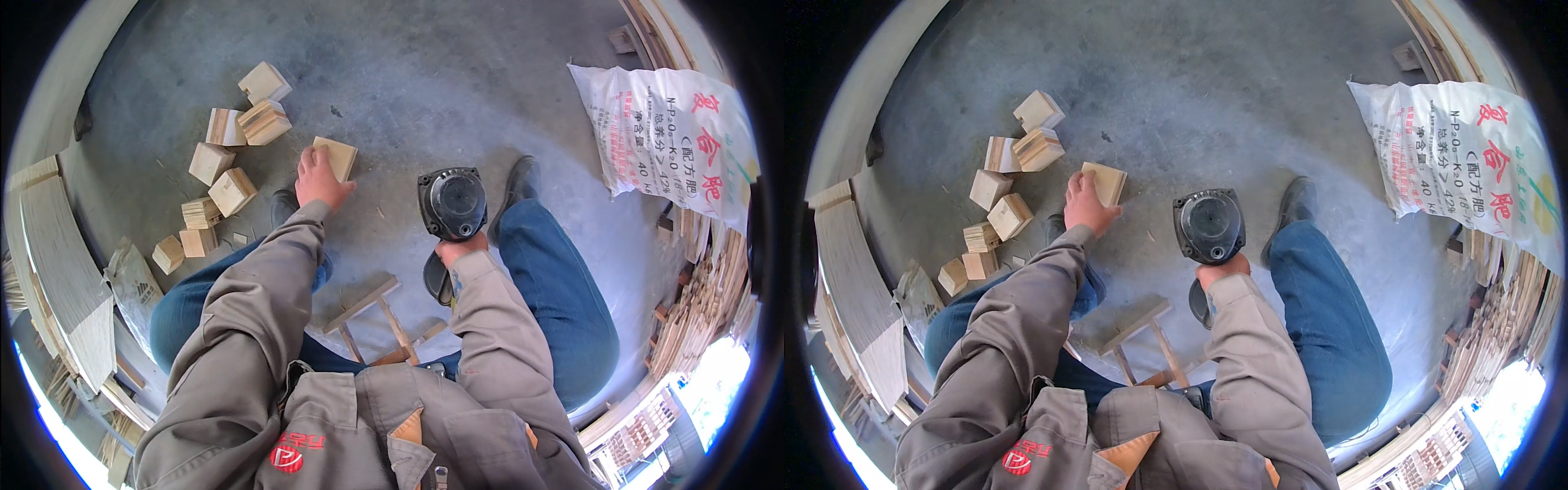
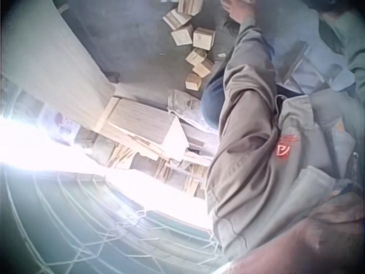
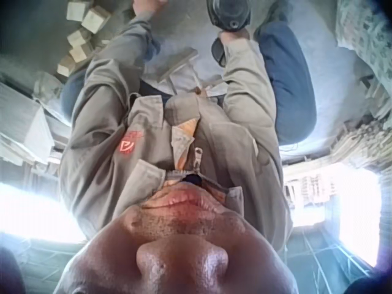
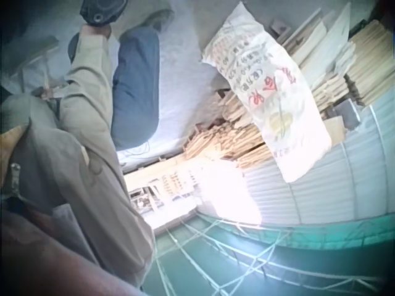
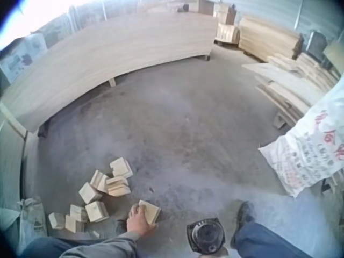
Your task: The person sits on the floor and uses a nail gun to fasten small wooden blocks together. They pick up blocks, align them, and drive nails into them one by one, creating a stack of assembled pieces.
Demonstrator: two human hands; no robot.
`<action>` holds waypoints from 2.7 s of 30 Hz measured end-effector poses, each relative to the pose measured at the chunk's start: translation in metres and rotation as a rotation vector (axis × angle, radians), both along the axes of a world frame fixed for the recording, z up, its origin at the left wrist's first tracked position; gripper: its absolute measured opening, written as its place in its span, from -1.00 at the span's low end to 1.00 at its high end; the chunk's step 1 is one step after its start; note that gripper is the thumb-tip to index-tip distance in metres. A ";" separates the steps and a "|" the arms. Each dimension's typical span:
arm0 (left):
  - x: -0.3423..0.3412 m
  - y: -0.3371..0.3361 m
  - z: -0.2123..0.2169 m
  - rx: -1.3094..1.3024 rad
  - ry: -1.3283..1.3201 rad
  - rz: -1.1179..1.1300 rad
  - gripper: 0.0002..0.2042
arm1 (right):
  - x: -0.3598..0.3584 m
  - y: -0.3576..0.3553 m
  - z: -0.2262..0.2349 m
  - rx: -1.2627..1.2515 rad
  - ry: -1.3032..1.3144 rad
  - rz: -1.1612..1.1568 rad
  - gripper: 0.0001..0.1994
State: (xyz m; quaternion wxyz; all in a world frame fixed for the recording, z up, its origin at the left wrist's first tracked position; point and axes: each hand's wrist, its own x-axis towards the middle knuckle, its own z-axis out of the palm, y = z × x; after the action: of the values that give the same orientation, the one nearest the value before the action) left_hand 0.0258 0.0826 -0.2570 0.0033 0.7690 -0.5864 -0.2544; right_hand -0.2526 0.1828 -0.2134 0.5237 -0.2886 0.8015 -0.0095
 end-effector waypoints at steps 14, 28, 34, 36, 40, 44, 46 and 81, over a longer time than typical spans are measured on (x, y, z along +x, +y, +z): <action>0.069 -0.033 -0.040 -0.211 0.214 0.115 -0.41 | 0.000 -0.002 -0.002 -0.139 0.058 0.101 -0.59; 0.043 -0.028 -0.027 -0.173 0.088 0.159 -0.08 | 0.000 -0.004 0.004 0.006 -0.001 -0.032 -0.61; 0.021 -0.030 -0.036 0.128 0.993 0.640 -0.20 | -0.001 -0.003 0.000 -0.003 0.031 0.036 -0.61; 0.019 -0.027 -0.046 0.210 1.227 0.749 -0.31 | 0.000 -0.002 0.000 -0.045 0.031 0.051 -0.61; 0.013 -0.021 -0.060 0.298 1.234 0.821 -0.46 | -0.001 -0.003 0.002 -0.078 0.017 0.027 -0.61; 0.019 -0.010 -0.080 0.297 1.120 0.895 -0.52 | 0.000 -0.003 0.002 -0.049 0.010 0.056 -0.60; 0.019 -0.006 -0.089 0.310 1.102 0.869 -0.54 | -0.002 -0.003 -0.002 -0.047 0.022 0.093 -0.59; 0.092 0.009 0.332 -0.493 1.378 0.241 -0.67 | 0.003 -0.006 -0.002 0.039 -0.009 0.108 -0.92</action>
State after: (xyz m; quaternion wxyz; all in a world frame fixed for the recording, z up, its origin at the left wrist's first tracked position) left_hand 0.1175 0.0920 0.0749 0.5710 0.4711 -0.4032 -0.5380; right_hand -0.2493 0.1766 -0.2159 0.5328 -0.3211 0.7823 0.0331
